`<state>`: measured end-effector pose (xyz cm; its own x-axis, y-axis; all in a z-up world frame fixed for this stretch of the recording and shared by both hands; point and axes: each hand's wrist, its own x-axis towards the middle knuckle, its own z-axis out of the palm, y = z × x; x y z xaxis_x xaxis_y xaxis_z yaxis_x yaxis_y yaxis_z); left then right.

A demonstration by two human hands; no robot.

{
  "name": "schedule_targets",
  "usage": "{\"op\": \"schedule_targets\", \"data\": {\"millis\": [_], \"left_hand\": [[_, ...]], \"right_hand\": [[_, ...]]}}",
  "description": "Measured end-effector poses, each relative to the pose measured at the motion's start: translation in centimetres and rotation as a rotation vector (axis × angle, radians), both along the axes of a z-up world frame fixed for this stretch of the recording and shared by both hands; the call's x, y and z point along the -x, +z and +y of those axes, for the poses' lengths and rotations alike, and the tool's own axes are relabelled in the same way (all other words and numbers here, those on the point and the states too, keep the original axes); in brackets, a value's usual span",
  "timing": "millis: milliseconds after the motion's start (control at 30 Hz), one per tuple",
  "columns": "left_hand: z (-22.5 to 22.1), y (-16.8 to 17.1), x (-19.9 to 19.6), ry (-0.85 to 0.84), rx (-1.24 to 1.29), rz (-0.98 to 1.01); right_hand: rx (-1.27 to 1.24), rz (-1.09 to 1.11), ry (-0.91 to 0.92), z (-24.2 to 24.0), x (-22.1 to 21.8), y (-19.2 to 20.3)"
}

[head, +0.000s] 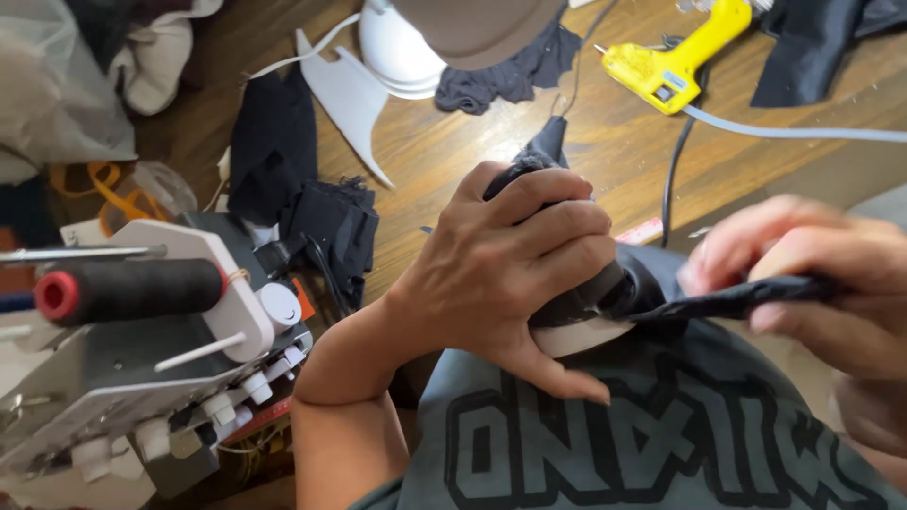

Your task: Customizing a sneaker by fitting and trimming black fabric around the heel area

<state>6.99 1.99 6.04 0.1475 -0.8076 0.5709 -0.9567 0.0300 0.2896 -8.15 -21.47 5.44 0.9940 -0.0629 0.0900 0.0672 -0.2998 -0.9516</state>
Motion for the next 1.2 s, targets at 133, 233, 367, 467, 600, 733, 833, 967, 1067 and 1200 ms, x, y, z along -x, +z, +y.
{"op": "schedule_targets", "data": {"millis": [133, 233, 367, 467, 600, 733, 833, 967, 1067, 1200], "left_hand": [[0.3, -0.5, -0.1, 0.041, 0.024, 0.005], [0.2, -0.3, -0.5, 0.075, 0.059, 0.007], [0.3, -0.2, -0.5, 0.09, 0.014, 0.05], [0.1, -0.4, -0.2, 0.111, -0.007, 0.038], [-0.5, -0.5, 0.3, 0.11, -0.002, 0.031], [-2.0, 0.1, 0.1, -0.018, 0.087, 0.044], [-3.2, -1.7, -0.6, -0.177, 0.226, 0.231], [-3.3, -18.8, -1.7, -0.351, 0.406, 0.182], [-1.8, -24.9, 0.5, -0.303, 0.517, 0.091], [0.2, -22.3, 3.7, 0.307, 0.453, 0.741]], "right_hand": [[0.079, 0.238, 0.202, -4.9, 1.9, -6.0], [0.14, 0.299, 0.201, -4.3, 1.0, -6.3], [0.074, -0.087, 0.147, -1.9, -0.3, -4.3], [-0.378, -0.186, 0.191, -3.1, -0.7, -5.7], [-0.088, -0.14, -0.053, -3.3, 0.6, -6.1], [-0.175, -0.35, -0.084, -5.4, -2.0, -8.1], [0.267, -0.308, -0.012, -3.1, -7.1, -0.5], [0.728, -0.737, 0.304, 1.4, -12.5, 2.8], [0.961, -0.838, 0.554, 5.8, -13.3, 0.3], [0.912, -0.554, 0.616, 8.3, -13.9, -4.8]]}}
